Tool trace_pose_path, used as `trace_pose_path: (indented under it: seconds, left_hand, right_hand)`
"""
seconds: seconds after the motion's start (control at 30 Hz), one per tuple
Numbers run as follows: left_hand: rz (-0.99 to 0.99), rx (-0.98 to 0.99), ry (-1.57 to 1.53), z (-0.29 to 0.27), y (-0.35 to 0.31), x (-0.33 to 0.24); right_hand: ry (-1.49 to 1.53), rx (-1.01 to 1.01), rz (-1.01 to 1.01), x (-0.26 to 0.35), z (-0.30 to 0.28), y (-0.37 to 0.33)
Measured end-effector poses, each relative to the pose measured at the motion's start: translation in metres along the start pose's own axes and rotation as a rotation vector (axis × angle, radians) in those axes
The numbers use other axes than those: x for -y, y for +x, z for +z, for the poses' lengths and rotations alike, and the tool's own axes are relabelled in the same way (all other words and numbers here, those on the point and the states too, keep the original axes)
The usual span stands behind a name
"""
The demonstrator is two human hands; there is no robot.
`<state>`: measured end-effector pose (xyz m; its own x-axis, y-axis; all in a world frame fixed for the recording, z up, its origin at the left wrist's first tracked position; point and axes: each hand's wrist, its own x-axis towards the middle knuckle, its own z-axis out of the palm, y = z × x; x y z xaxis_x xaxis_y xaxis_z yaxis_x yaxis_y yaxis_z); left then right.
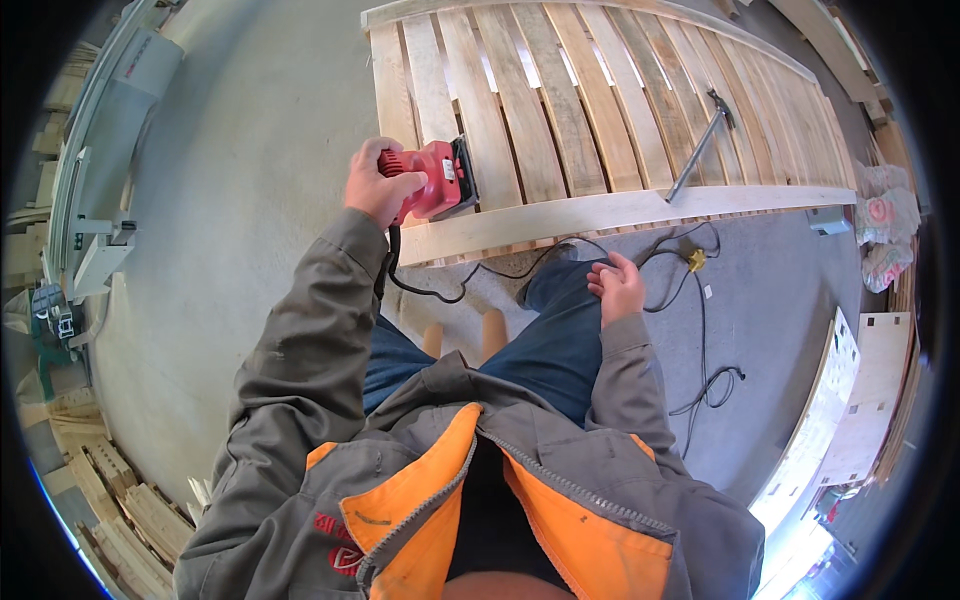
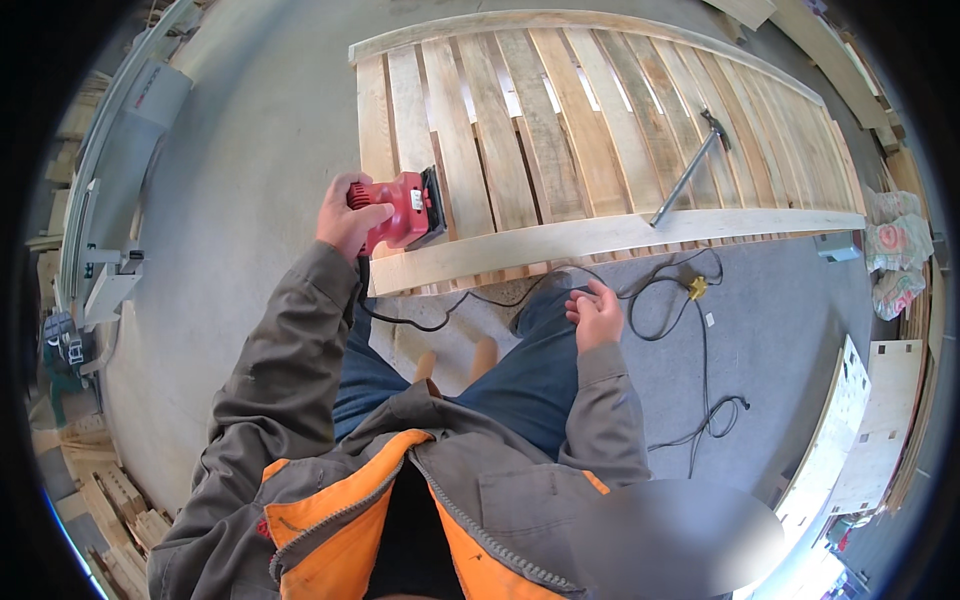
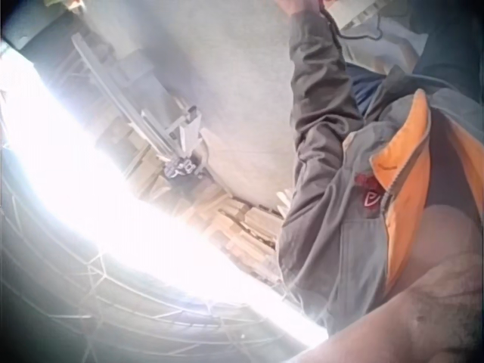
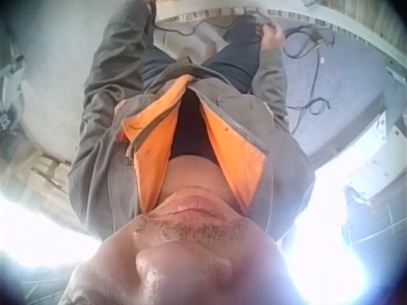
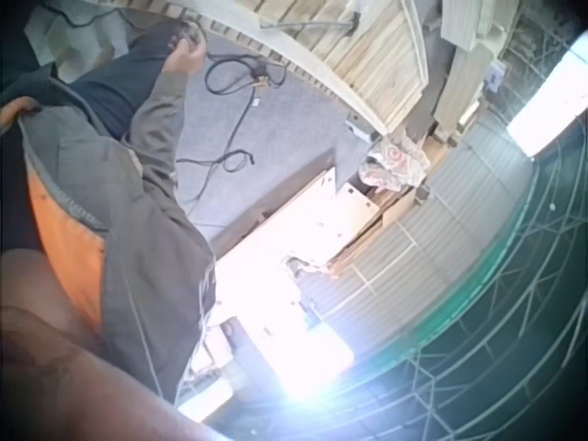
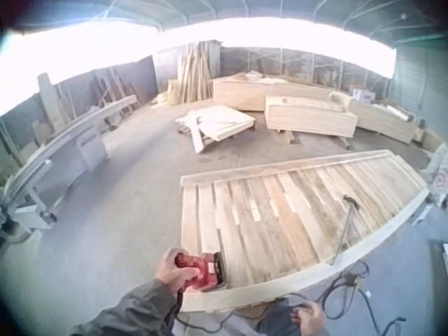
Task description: The person uses a red electric sander to smooth the surface of a wooden slatted structure. They move the sander along the slats and edges, occasionally pausing to adjust the power cord to prevent it from getting caught.
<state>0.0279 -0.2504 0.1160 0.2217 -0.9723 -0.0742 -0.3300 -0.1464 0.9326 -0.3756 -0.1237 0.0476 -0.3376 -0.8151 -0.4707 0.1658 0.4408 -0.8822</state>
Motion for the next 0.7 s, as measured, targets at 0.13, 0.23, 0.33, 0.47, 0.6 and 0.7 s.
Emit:
trace_pose_path:
  seconds: [0.13,0.23,0.33,0.47,0.6,0.7]
  left_hand:
    - [-0.014,-0.009,-0.013,-0.002,-0.003,0.002]
    - [-0.035,0.006,-0.038,-0.003,-0.005,-0.003]
    - [-0.015,0.006,-0.020,-0.002,-0.005,-0.003]
    - [0.004,-0.016,0.007,-0.004,-0.005,0.006]
    - [0.024,-0.023,0.013,-0.002,-0.003,0.009]
    - [0.004,-0.016,-0.007,-0.003,-0.004,0.009]
  right_hand:
    - [-0.102,0.043,-0.133,-0.017,-0.006,-0.005]
    - [-0.141,0.037,-0.177,-0.018,-0.010,-0.008]
    - [-0.185,0.003,-0.211,-0.021,-0.019,-0.010]
    - [-0.230,-0.037,-0.246,-0.023,-0.028,-0.016]
    - [-0.253,-0.046,-0.295,-0.029,-0.030,-0.012]
    - [-0.296,-0.053,-0.334,-0.035,-0.029,-0.008]
